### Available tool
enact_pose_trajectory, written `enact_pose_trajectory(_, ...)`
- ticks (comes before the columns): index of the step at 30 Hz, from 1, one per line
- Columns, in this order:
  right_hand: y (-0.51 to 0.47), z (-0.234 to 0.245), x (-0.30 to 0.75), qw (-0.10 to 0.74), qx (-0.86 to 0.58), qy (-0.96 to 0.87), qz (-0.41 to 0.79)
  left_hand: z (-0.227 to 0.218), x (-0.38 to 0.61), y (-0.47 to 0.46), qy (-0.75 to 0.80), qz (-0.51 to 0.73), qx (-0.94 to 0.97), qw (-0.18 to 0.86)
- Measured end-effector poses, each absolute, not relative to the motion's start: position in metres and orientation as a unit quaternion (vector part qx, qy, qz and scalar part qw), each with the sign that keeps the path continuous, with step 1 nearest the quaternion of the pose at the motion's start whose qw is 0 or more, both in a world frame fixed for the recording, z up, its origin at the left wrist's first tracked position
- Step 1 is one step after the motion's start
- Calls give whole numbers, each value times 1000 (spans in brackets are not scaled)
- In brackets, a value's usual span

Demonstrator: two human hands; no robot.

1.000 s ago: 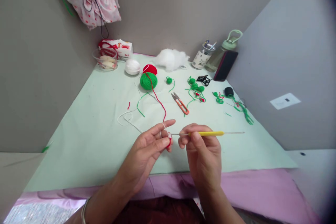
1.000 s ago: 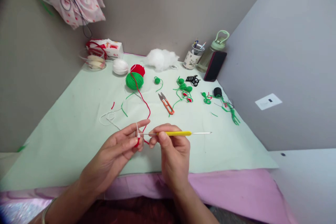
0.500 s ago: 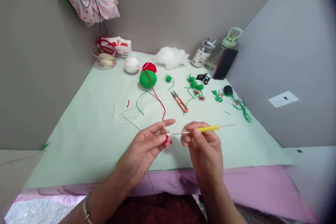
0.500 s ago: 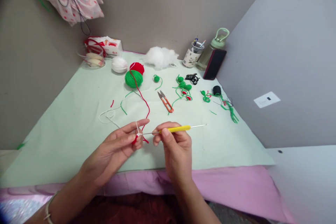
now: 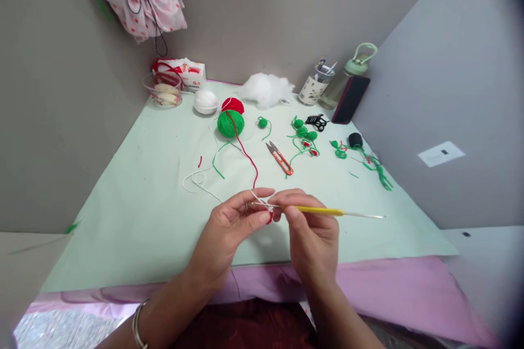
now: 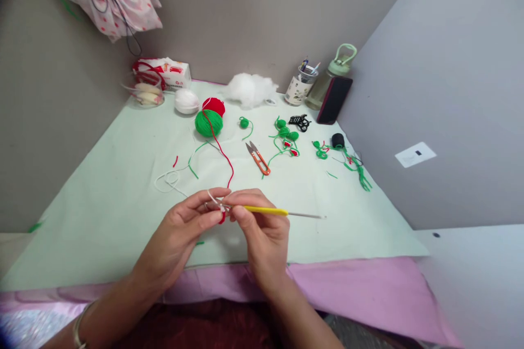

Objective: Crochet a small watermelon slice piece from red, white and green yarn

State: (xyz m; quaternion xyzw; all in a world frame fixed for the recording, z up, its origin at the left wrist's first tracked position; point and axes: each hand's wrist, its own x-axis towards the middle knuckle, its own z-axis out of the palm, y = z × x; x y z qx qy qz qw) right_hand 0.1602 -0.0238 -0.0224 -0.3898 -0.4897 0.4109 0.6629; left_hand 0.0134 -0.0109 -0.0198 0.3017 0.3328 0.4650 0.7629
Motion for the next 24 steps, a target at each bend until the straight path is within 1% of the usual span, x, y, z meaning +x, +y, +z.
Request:
enact_pose_trajectory(2,-24,-25,161,654,-403,-505,392,-22,12,-12,339,471,327,746)
enact_pose_trajectory(6,-22,-30,164,653,-396,-491,418,-20,10,-11,374,483,364,703)
enact_pose_trajectory(10,-20,-30,165,655,-402,-481,422,-13,5,-9,462,491,467,572)
enact_pose_trajectory(11,-20,-30,165,654,-404,-480,422,-11,4,-8,474,488,479,555)
enact_pose_trajectory(12,-20,-30,165,653,-405,-480,423,-9,4,-8,478,483,476,558)
enact_pose_trajectory(17,-21,-31,165,649,-398,-480,436,-6,4,-9,417,467,382,680)
enact_pose_trajectory(20,-20,-29,165,647,-392,-476,448,-6,6,-9,381,477,354,708)
enact_pose_trajectory(24,-16,-21,165,650,-370,-441,496,-6,5,-8,353,474,334,734)
